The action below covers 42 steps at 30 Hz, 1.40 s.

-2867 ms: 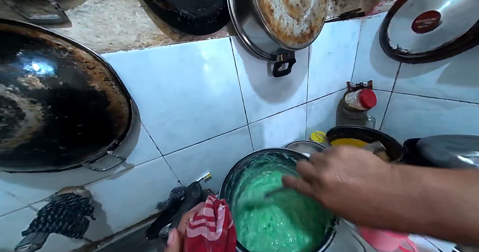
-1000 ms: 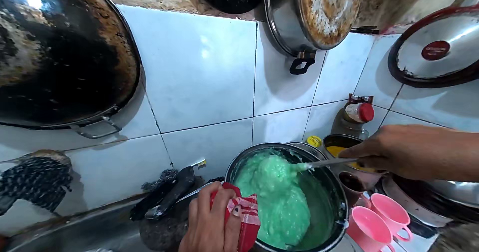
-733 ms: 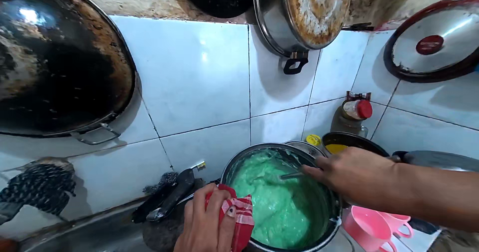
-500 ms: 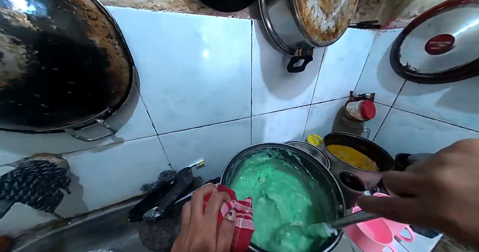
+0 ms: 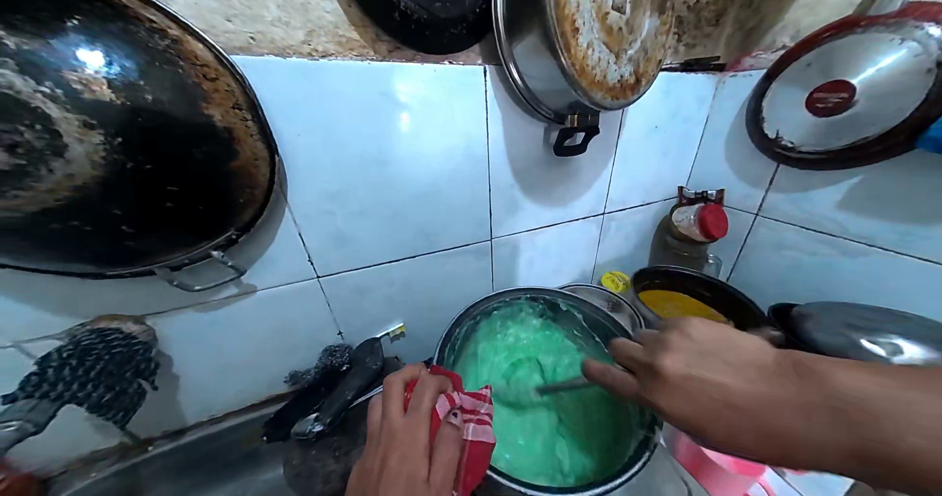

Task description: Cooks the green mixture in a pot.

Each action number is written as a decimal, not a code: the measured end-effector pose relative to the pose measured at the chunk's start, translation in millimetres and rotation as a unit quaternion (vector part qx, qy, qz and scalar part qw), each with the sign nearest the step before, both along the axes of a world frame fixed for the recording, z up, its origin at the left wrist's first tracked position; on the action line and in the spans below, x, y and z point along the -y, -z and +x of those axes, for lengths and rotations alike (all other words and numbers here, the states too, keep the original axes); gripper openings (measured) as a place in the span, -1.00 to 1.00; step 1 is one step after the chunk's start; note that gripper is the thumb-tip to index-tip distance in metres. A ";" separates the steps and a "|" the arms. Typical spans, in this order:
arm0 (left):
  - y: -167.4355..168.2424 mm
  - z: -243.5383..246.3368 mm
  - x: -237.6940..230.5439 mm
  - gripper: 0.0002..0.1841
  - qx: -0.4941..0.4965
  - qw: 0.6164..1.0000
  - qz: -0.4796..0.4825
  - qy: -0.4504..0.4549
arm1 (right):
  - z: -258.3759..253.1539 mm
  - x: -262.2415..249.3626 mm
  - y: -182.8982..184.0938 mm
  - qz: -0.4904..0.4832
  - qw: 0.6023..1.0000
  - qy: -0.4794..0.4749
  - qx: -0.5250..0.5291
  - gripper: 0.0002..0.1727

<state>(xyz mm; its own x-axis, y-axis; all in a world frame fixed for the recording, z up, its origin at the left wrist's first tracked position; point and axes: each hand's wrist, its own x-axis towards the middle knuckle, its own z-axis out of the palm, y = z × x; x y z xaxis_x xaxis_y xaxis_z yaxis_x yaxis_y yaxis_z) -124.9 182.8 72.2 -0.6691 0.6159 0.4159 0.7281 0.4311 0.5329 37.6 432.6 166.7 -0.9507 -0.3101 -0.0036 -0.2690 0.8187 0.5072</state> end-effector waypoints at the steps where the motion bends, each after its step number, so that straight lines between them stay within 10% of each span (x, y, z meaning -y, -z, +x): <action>1: 0.1 0.5 0.0 -0.63 -0.001 1.000 -0.001 -0.004 | 12.9 -3.4 -10.7 0.001 1.000 -0.026 -0.006 -0.54; 5: -3.3 1.4 -0.7 -0.63 0.010 1.000 -0.014 -0.013 | 52.9 -8.8 -76.6 0.004 0.997 0.062 0.053 -0.42; 10: -2.5 0.5 1.6 -0.62 0.004 1.000 -0.020 0.002 | 12.3 0.1 -66.3 0.048 0.956 0.219 0.191 -0.53; 17: -1.9 -0.2 0.3 -0.62 0.010 1.000 -0.013 -0.003 | -46.3 24.9 -39.1 0.050 0.988 0.148 0.014 -0.77; 23: 1.2 -0.2 -0.3 -0.64 -0.002 1.000 0.006 -0.001 | 16.2 14.9 -23.7 0.002 1.000 -0.006 0.005 -0.59; 27: -0.4 0.2 -1.2 -0.64 0.007 1.000 0.002 -0.011 | 49.9 24.9 -81.0 -0.006 0.991 0.112 0.066 -0.55; 32: 1.0 0.6 -0.8 -0.64 0.003 1.000 0.001 -0.010 | -5.4 4.6 -49.5 0.029 0.956 0.245 0.160 -0.47; 38: 0.5 -1.9 -0.2 -0.63 -0.006 1.000 0.005 -0.008 | -45.6 -2.9 -31.9 0.138 0.983 -0.061 -0.106 -0.57; 42: 5.0 3.2 -2.2 -0.61 -0.012 1.000 0.012 -0.018 | -28.5 -3.0 -45.8 0.142 0.982 0.116 0.039 -0.51</action>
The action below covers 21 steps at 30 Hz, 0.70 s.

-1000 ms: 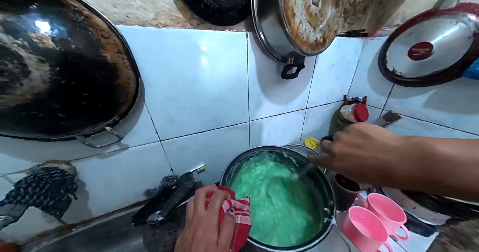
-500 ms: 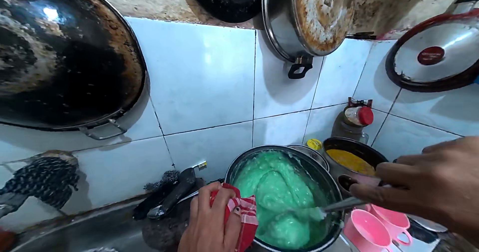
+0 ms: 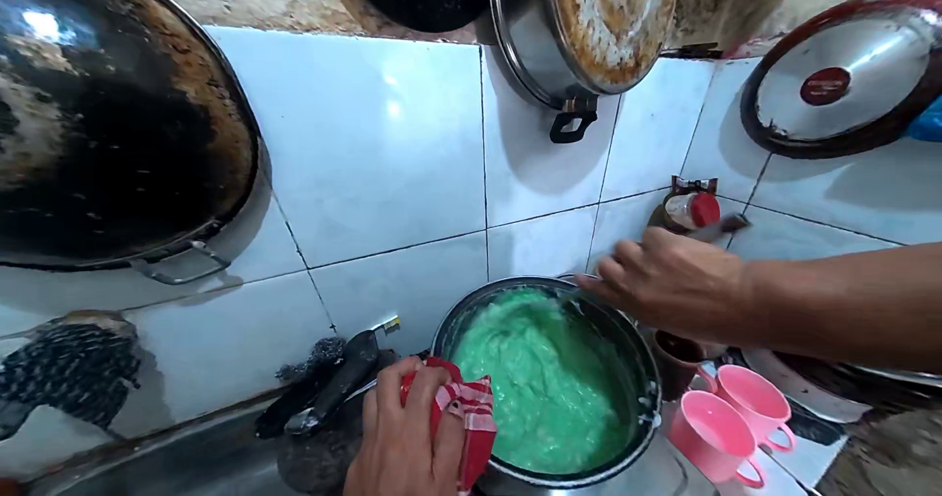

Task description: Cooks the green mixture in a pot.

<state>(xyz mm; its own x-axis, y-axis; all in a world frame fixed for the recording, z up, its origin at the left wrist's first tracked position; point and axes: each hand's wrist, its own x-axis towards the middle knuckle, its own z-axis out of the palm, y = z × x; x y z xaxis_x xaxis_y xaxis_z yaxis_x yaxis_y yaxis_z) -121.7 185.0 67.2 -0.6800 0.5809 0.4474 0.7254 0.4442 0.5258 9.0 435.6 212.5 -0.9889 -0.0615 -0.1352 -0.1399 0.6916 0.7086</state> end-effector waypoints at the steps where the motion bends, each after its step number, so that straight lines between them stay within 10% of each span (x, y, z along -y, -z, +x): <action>1: -0.4 0.5 -1.0 -0.61 -0.002 1.000 0.007 -0.009 | 9.0 -1.0 -0.9 -0.013 0.999 0.037 0.022 -0.56; 10: 0.1 7.3 -2.6 -0.60 0.026 0.999 0.013 -0.025 | 28.1 35.7 -30.3 -0.243 0.899 0.308 0.194 -0.72; 21: -0.2 3.8 0.0 -0.60 0.016 1.000 0.003 -0.014 | 3.1 30.8 20.5 -0.168 0.982 0.081 0.032 -0.50</action>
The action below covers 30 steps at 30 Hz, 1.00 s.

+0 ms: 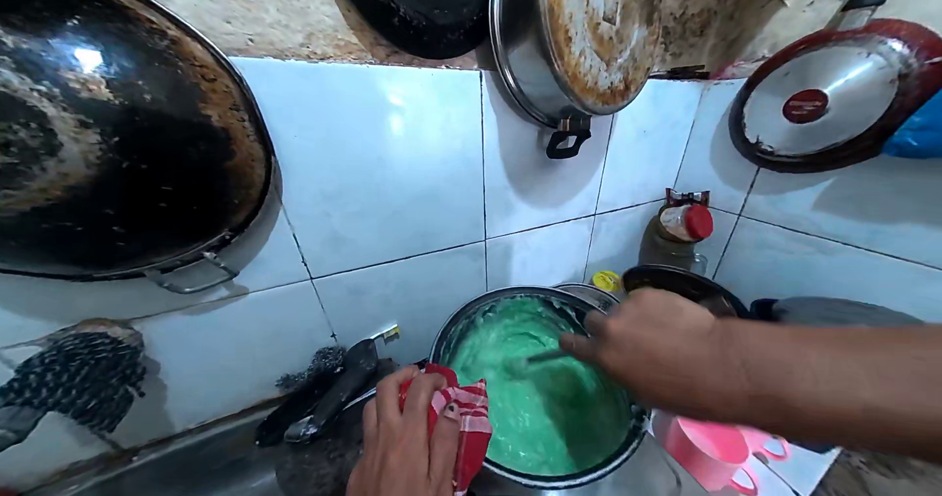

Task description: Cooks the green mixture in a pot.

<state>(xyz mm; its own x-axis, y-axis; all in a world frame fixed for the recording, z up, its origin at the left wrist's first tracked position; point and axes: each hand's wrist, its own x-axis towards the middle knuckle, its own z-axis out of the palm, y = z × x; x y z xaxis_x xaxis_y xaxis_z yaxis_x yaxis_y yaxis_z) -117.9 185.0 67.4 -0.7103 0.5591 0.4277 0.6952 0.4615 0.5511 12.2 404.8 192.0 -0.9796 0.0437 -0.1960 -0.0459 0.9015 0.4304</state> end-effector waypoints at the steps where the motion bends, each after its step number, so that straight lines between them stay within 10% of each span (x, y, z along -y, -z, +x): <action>1: 1.2 -0.6 0.0 -0.60 -0.009 1.000 0.003 0.004 | 11.7 0.8 7.6 -0.013 0.999 -0.041 -0.010 -0.48; 8: 5.0 -3.0 -2.0 -0.64 -0.020 0.999 0.029 0.004 | 57.6 3.3 -57.8 -0.035 0.999 0.004 0.039 -0.50; 15: 2.0 -1.2 -0.7 -0.65 -0.015 1.000 0.018 0.007 | -23.5 -11.4 -1.9 -0.045 0.986 0.069 0.145 -0.40; 22: 2.3 -0.7 -1.7 -0.62 -0.012 1.000 0.005 -0.003 | 4.2 -31.6 -36.7 0.132 0.988 0.073 0.043 -0.79; 30: 1.2 -2.6 -0.6 -0.61 -0.005 1.000 0.009 0.014 | -28.9 -9.5 -6.3 -0.014 0.993 0.117 0.018 -0.70</action>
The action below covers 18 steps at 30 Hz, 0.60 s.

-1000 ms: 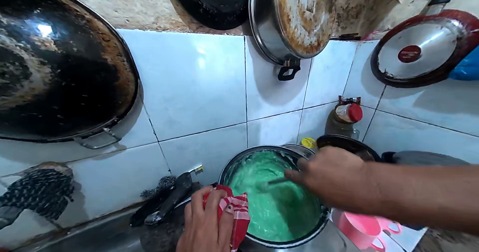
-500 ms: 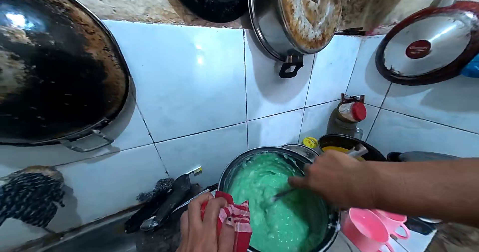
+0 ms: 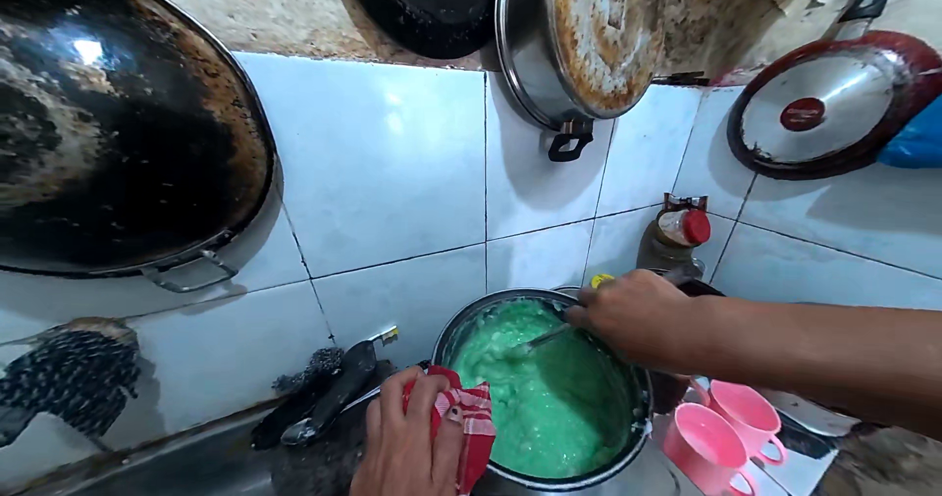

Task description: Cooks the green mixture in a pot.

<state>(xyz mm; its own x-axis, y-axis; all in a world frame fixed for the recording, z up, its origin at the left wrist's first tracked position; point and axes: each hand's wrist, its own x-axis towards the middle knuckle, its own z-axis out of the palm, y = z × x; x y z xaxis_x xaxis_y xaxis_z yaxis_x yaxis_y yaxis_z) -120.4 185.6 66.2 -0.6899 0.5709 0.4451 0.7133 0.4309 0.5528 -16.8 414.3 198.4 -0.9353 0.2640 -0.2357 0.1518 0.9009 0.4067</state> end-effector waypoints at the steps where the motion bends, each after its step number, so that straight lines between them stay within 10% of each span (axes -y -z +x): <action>1: 1.1 -1.6 1.1 -0.60 0.010 1.000 0.007 0.008 | -7.9 3.6 -2.8 -0.022 0.999 0.027 0.022 -0.59; 3: 5.7 -7.6 3.6 -0.61 0.028 0.998 0.047 0.035 | -11.2 16.2 -9.0 -0.021 0.999 0.024 0.037 -0.43; 9: 12.0 -17.5 32.8 -0.72 -0.034 0.961 0.268 0.050 | 36.9 30.9 -44.3 0.047 0.997 0.044 0.042 -0.74; 18: 16.5 34.2 5.7 -0.67 -0.181 0.978 0.084 0.056 | 2.3 23.2 -11.1 -0.029 0.987 0.060 0.147 -0.71</action>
<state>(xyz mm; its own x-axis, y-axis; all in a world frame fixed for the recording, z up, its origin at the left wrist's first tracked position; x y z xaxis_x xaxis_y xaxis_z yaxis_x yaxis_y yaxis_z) -86.2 179.9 49.7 -0.4075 0.5317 0.7425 0.9127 0.2640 0.3119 -14.5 391.1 209.4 -0.7874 0.3461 -0.5102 0.1414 0.9069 0.3970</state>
